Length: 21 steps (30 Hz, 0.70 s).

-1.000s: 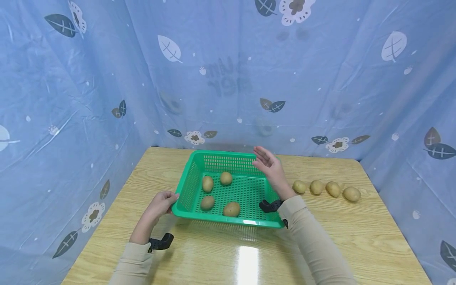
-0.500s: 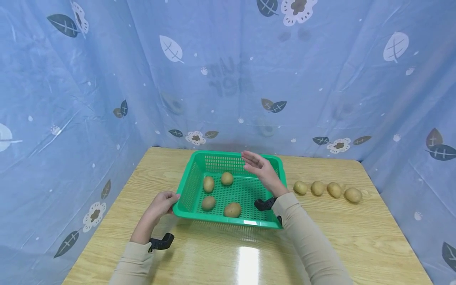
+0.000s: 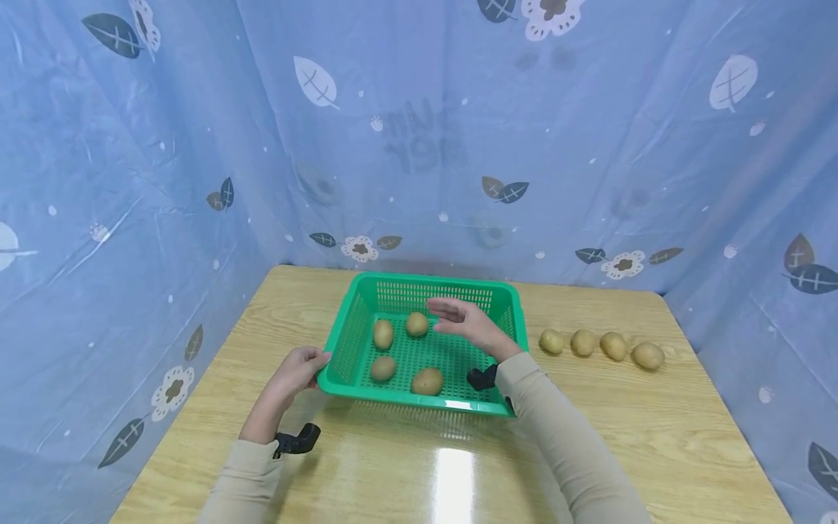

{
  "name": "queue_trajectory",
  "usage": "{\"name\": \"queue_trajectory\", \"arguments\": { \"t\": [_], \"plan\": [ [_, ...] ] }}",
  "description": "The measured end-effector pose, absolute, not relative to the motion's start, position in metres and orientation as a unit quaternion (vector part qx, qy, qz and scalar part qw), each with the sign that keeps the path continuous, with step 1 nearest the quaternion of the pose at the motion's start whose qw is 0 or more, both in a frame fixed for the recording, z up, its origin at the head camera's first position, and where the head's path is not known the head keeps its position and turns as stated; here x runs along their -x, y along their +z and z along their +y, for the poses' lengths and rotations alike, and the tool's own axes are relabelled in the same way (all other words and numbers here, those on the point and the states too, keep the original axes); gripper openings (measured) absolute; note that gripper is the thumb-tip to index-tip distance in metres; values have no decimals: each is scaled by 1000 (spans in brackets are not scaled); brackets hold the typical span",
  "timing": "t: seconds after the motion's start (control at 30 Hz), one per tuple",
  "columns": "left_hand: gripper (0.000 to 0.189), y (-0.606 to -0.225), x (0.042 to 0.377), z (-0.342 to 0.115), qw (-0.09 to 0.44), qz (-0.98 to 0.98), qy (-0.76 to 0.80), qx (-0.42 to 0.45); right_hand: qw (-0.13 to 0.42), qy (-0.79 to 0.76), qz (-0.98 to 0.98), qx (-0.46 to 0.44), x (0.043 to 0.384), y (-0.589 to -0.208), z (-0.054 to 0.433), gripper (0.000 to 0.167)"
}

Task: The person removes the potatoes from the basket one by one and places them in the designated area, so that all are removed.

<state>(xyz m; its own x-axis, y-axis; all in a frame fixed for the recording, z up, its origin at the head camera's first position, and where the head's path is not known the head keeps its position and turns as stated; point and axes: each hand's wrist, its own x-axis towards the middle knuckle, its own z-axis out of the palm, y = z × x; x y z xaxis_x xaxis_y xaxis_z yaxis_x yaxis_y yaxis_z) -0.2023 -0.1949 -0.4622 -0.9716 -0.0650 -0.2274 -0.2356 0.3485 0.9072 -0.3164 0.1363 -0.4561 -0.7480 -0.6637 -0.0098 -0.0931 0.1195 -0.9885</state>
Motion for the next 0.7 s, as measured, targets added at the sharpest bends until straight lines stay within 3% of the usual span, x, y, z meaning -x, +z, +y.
{"name": "queue_trajectory", "arguments": {
  "t": [0.47,0.7],
  "plan": [
    [30,-466,205,-194,73,827,549,98,358,-503,717,324,317,-466,131,63],
    [29,-464,205,-194,73,829,545,98,394,-465,720,332,316,-474,128,61]
  ]
}}
